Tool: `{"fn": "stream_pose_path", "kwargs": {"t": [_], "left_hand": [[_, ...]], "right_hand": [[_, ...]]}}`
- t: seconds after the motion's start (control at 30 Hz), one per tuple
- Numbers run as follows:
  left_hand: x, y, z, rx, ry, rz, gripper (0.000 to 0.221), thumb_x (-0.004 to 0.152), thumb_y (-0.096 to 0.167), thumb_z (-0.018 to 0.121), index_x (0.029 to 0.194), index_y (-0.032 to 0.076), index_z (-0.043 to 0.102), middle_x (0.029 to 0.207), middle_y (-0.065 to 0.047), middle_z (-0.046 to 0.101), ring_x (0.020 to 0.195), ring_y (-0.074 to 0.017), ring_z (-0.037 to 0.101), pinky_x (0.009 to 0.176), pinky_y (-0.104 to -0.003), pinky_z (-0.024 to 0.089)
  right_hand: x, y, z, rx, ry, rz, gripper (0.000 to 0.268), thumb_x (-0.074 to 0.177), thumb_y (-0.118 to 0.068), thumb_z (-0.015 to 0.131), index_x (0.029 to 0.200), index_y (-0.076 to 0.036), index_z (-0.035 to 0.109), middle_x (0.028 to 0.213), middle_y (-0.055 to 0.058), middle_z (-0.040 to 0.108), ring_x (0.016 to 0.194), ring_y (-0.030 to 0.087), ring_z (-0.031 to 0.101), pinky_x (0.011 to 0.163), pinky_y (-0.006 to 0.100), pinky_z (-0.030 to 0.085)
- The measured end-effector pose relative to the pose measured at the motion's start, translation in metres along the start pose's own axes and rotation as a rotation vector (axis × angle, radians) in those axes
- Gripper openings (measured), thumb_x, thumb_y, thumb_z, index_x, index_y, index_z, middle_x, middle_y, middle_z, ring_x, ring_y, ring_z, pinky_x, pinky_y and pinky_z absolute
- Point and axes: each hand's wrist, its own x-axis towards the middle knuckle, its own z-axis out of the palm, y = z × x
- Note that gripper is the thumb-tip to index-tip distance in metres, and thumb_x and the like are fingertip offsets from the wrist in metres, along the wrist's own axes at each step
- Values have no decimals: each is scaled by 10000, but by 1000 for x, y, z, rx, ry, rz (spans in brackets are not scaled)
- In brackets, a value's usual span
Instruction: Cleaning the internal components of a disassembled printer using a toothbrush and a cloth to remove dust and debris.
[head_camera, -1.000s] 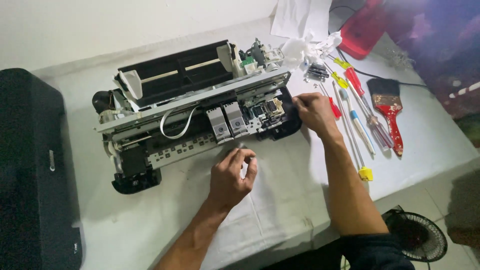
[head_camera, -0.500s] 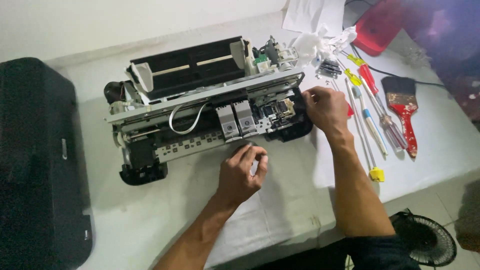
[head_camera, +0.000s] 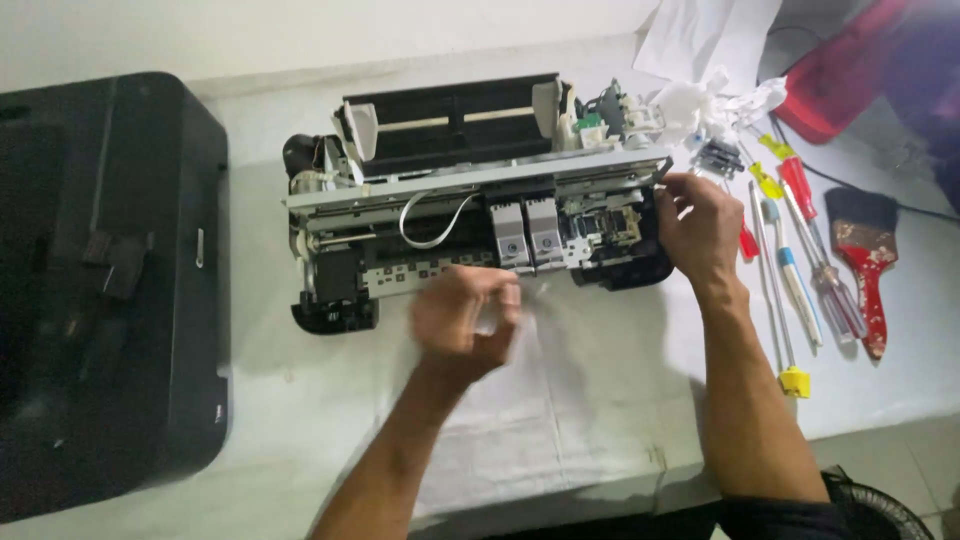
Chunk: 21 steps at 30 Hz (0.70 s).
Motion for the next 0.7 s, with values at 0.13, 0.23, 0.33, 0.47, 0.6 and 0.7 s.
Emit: {"fn": "stream_pose_path", "kwargs": {"t": [0.13,0.23,0.33,0.47,0.6,0.7], "left_hand": [[37,-16,-53,371,62,10,163,1022,57,560,965,-8,699,833,-149,656,742,-229,681,696,-249,562],[33,-53,-87,334,228,-304,100,1021,26,631,1080,19,711,932,-128,701,827,-283,674,689,-301,547],[25,-73,-117,659,31,-351,342,1123,272,553,1244,-28,664,1051,-216,690,926,-323,661,771,-458,541],[22,-61,-117,588,-112,-766,477,1058,204,641,1382,-138,569,1236,-379,662,1102,-447,681,908,-474,566],[23,-57,-113,591,-185,-762,527,1079,276,653,1381,-150,585,859,-195,674,625,-274,661,550,-369,538],[24,-55,-111,623,-195,-731,519,1065,253,682,1380,-147,586,876,-217,673,616,-306,665,563,-399,539]], "right_hand": [[0,1,-1,19,1,17,151,909,1,798,1037,-79,793,836,102,746,707,298,713,672,389,560],[2,-6,-8,-31,-24,54,172,888,-51,809,1031,-146,797,820,43,740,696,243,712,687,371,563],[12,-25,-20,75,-119,91,151,886,41,707,1024,17,762,880,131,724,625,210,616,590,320,516],[8,-23,-19,65,-146,144,162,877,19,715,1029,10,770,875,129,745,617,209,643,579,321,527],[9,-24,-16,87,-162,137,195,878,41,674,1047,36,772,840,140,757,584,197,633,552,295,524],[9,-22,-16,82,-163,148,198,876,34,687,1054,28,772,852,135,764,610,199,654,580,300,543]]}}
